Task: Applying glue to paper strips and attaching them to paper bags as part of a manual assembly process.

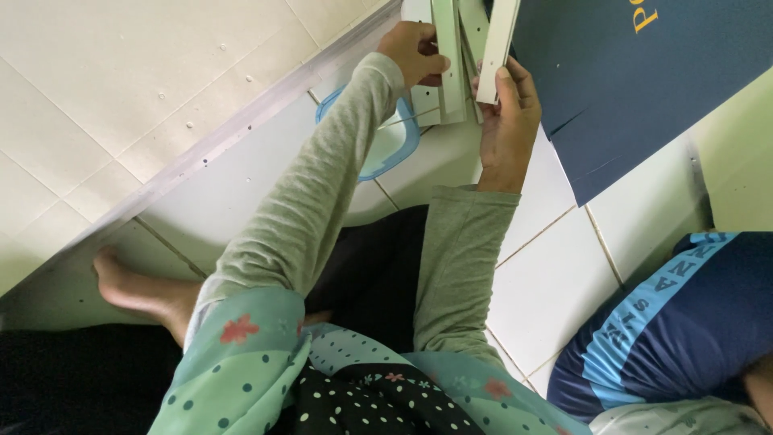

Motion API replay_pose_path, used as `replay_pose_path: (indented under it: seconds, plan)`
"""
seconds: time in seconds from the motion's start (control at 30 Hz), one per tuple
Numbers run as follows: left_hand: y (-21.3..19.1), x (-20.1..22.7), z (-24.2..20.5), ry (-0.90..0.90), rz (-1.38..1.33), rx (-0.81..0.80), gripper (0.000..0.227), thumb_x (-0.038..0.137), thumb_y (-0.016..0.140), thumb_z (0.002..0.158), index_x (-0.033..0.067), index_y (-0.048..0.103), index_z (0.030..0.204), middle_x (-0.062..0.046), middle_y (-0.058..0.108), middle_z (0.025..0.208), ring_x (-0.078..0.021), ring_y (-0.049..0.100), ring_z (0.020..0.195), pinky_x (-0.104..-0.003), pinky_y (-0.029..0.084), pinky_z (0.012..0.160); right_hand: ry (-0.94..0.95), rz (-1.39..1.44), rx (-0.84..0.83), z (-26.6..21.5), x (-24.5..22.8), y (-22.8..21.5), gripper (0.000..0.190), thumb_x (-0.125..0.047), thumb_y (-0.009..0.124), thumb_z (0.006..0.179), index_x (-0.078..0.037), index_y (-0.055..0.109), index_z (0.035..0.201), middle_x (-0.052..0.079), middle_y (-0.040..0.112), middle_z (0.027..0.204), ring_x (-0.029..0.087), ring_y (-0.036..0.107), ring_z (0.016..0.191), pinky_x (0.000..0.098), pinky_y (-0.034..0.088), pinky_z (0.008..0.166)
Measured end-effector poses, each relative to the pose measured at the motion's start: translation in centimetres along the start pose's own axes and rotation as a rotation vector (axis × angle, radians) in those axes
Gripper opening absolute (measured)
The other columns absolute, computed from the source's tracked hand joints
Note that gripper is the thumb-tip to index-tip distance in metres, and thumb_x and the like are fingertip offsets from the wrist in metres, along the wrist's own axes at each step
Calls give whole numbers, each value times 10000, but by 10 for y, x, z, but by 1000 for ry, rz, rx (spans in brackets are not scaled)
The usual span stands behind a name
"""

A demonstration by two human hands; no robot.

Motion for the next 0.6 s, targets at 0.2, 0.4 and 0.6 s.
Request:
replay_pose_path:
  seconds: [0.2, 0.4, 0.6]
  plan:
    - [1, -32, 21, 400, 560, 209, 704, 426, 815, 855, 29, 567, 1379, -159, 713, 1247, -279, 761, 1025, -353, 623, 892, -227, -87, -163, -4, -4, 3, 416, -149, 734, 949, 32, 600, 1299, 152, 689, 1186, 229, 658, 1037, 365, 535, 987]
    - [-33, 43, -89, 572, 14, 120, 423, 12, 809, 881, 54, 637, 1265, -118, 764, 1070, -160, 734, 907, -268, 636, 813, -223, -236, -541, -51, -30, 51, 439, -155, 751, 937, -8, 578, 1313, 143, 659, 1203, 226, 638, 1120, 349, 517, 1018]
    - [-97, 24, -229, 447, -251, 155, 403, 119, 763, 929, 24, 608, 1289, -134, 700, 1146, -230, 704, 1016, -347, 647, 934, -64, -327, -764, -95, -21, 78, 311, -151, 669, 1006, 29, 637, 1257, 32, 632, 993, 78, 512, 850, 201, 430, 786]
Point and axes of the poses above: each hand's wrist, its own z-axis towards the middle knuckle, its own y-axis out of the palm, x = y × z, the point moved 2 cm from there along z, towards the middle knuckle
